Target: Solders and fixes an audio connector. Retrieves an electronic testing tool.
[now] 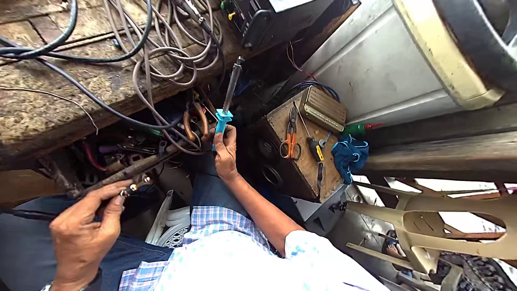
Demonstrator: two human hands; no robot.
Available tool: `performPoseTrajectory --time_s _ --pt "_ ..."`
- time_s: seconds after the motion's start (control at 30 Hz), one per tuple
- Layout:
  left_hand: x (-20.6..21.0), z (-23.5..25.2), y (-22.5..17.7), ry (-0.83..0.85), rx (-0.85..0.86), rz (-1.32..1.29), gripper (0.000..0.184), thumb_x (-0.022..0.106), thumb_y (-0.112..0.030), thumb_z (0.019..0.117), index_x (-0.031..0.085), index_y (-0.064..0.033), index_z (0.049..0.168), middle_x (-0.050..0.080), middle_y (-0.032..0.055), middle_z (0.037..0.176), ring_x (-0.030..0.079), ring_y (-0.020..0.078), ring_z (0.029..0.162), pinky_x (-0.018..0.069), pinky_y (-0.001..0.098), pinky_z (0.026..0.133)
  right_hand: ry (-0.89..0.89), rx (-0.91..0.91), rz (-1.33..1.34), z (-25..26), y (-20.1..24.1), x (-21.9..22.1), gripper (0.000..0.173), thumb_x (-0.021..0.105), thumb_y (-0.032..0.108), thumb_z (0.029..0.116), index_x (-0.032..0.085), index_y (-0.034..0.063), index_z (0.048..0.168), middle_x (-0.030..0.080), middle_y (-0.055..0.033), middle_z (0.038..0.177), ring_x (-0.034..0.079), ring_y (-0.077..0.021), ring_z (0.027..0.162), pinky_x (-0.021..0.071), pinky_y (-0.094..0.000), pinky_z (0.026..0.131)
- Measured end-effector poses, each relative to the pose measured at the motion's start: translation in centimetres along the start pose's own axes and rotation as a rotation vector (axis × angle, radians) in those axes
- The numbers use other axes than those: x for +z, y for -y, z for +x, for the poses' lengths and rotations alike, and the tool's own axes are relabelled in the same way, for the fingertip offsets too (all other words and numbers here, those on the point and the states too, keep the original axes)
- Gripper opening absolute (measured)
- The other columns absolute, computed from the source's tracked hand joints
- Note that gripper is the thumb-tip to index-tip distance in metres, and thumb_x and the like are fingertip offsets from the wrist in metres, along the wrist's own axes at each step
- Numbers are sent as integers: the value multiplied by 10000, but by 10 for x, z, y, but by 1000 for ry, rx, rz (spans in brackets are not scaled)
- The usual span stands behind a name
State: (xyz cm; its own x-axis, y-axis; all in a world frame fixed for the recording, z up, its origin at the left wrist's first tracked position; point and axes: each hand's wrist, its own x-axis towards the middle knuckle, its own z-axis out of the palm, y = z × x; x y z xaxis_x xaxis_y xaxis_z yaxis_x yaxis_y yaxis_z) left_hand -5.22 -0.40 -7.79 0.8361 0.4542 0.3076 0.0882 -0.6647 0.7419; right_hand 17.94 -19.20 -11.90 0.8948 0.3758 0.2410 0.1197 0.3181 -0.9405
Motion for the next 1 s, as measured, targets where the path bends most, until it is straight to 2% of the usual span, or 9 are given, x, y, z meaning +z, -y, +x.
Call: performPoseTrajectory --time_s 0.07,0.2,0.3,0.4,0.57,0.63,0.77,0.9,1.0 --pt "-2 15 8 -14 -34 -21 320 530 -249 1032 703 5 1123 736 135 1029 653 66 721 556 247 663 -27 -26 47 18 -14 9 200 407 160 1093 433 36 1248 622 -98 960 671 -178 897 586 -363 848" --pt "-14 32 24 34 -138 -201 296 572 -261 1020 660 -36 1190 729 67 1031 640 77 689 560 265 639 -21 -64 11 37 -31 19 235 428 143 1073 422 8 1266 597 -105 955 630 -164 879 554 -332 805" --pt "-21 30 34 47 -158 -427 244 591 -217 1018 640 -76 1212 715 26 1085 633 64 694 549 219 631 -26 -55 -17 28 -13 14 230 419 116 1077 432 -11 1267 620 -137 1068 627 -168 989 538 -311 869" --pt "-30 14 34 14 -194 -642 221 564 -180 1036 632 -100 1230 714 28 1093 633 67 682 533 195 602 -33 -106 -99 3 27 -11 214 433 55 1067 451 -38 1259 676 -173 1127 658 -226 1060 555 -387 929" --pt "-56 -25 11 -27 -344 -772 302 565 -241 1036 576 -126 1315 738 -8 970 681 80 703 570 211 626 57 -34 -309 -45 94 -85 190 539 84 1046 600 -51 1165 625 -56 835 587 -104 669 519 -264 571" --pt "-63 -33 3 -31 -353 -742 326 575 -239 1027 568 -131 1334 736 -22 947 686 80 713 574 215 641 135 84 -437 -56 116 -112 190 593 131 1033 670 -21 1117 664 -43 832 599 -89 636 525 -248 553" --pt "-69 -38 -7 -59 -372 -725 207 560 -165 1022 642 -143 1211 741 -1 976 707 105 761 596 240 671 160 290 -725 -65 130 -138 217 611 261 1006 720 104 1109 680 18 783 613 -75 616 534 -273 563" --pt "-61 -29 -27 -113 -389 -701 190 516 -120 1013 661 -158 1129 731 -10 941 686 90 739 581 226 671 94 325 -1014 -29 104 -137 264 562 292 977 734 133 1101 712 -55 882 680 -212 795 544 -491 710" --pt "-58 -24 -28 -105 -370 -700 194 503 -97 1026 660 -151 1126 726 1 966 693 106 785 591 249 724 155 301 -1080 14 72 -121 269 591 297 976 753 125 1105 732 -90 1045 684 -266 1053 539 -531 900"
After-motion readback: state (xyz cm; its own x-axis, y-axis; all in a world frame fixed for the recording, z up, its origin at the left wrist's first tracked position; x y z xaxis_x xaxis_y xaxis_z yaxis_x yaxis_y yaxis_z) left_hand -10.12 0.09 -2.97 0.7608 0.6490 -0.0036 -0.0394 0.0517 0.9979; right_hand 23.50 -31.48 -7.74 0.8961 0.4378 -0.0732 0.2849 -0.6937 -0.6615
